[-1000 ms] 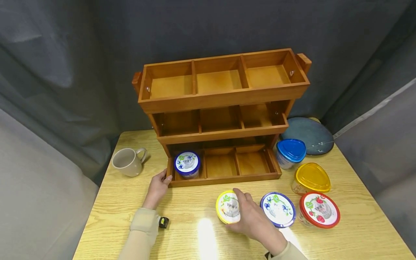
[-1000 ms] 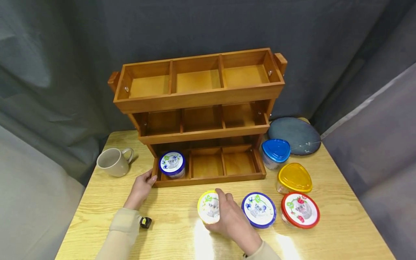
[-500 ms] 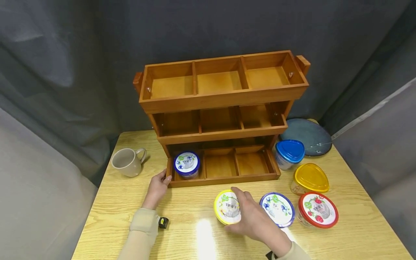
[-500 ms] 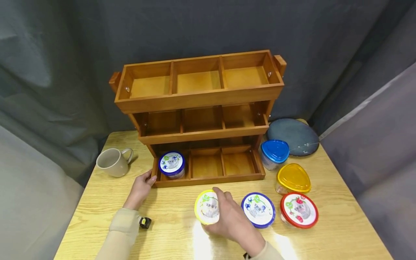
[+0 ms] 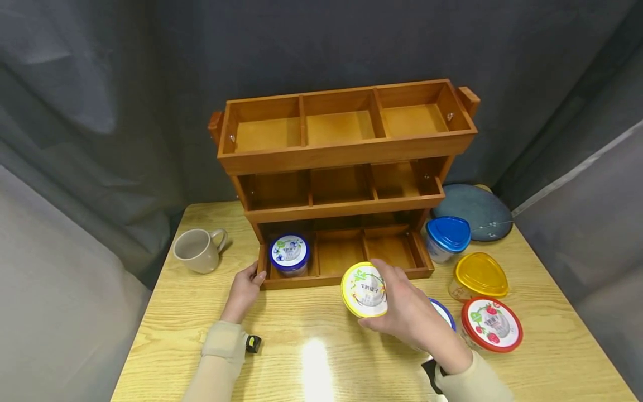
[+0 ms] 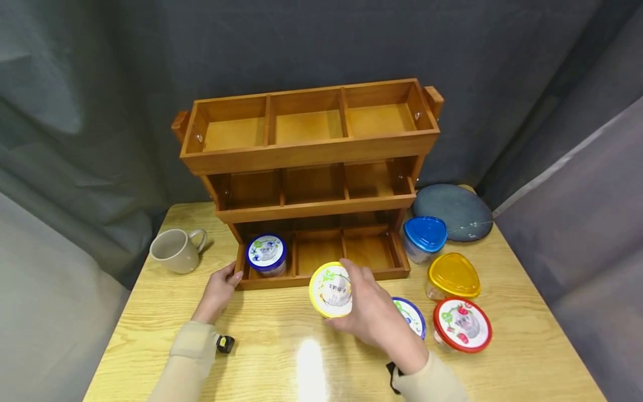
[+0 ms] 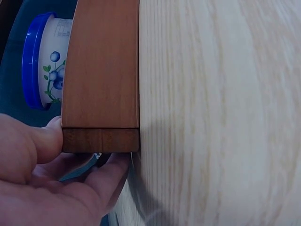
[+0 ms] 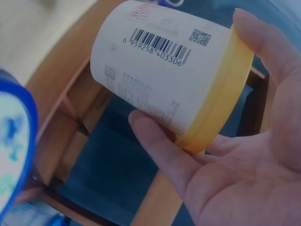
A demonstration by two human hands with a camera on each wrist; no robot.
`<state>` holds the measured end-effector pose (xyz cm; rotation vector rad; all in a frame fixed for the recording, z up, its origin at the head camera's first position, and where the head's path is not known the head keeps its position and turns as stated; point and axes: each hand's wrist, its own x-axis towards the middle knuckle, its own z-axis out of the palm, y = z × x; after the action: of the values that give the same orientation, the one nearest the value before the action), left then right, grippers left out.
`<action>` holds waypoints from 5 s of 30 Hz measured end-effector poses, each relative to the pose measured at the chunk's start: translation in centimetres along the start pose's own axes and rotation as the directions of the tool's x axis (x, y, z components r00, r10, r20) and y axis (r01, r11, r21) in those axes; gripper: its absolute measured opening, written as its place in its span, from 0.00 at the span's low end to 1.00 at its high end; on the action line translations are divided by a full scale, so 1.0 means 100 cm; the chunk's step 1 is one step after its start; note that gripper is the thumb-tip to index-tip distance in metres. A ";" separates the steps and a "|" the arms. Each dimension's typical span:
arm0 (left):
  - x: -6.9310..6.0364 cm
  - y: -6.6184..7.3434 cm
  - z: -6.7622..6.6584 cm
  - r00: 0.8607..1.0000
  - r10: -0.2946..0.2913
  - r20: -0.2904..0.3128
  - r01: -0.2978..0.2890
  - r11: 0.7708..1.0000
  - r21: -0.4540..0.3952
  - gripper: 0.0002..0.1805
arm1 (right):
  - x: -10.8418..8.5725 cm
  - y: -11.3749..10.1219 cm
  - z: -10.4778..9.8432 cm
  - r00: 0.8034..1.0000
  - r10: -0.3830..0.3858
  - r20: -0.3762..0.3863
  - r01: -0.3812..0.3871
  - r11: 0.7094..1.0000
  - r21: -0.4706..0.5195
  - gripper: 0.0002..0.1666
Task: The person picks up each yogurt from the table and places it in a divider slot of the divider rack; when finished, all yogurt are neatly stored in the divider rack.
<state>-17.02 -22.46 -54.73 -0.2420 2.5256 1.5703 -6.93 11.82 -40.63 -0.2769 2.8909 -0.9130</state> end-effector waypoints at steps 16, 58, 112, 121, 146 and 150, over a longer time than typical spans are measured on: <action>0.000 0.000 -0.003 1.000 -0.003 0.003 0.003 1.000 -0.023 0.29 | 0.048 0.006 -0.027 0.987 -0.150 0.053 0.154 0.984 -0.091 0.66; 0.001 -0.002 0.003 1.000 0.013 -0.026 -0.014 0.999 -0.050 0.28 | 0.176 0.036 0.032 0.912 -0.085 0.401 0.112 0.993 -0.045 0.67; 0.002 -0.005 0.005 0.999 0.047 -0.026 -0.047 0.999 0.023 0.28 | 0.031 0.050 -0.075 0.925 -0.051 0.375 0.116 0.982 -0.152 0.62; 0.000 -0.008 -0.001 0.999 0.041 -0.033 -0.040 0.999 0.036 0.28 | -0.033 0.069 -0.041 0.980 0.091 0.179 -0.071 0.991 -0.114 0.68; 0.000 -0.007 0.003 1.000 0.013 -0.003 -0.013 1.000 0.012 0.28 | -0.041 0.090 0.004 0.970 0.200 0.136 -0.185 0.976 -0.118 0.70; 0.000 -0.007 0.003 1.000 0.020 -0.004 -0.020 1.000 0.019 0.29 | -0.041 0.088 0.008 0.974 0.180 0.134 -0.166 0.980 -0.111 0.70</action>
<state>-16.85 -22.52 -55.45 -0.2189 2.5528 1.5543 -4.10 19.23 -46.18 -0.0910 2.7778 -0.6923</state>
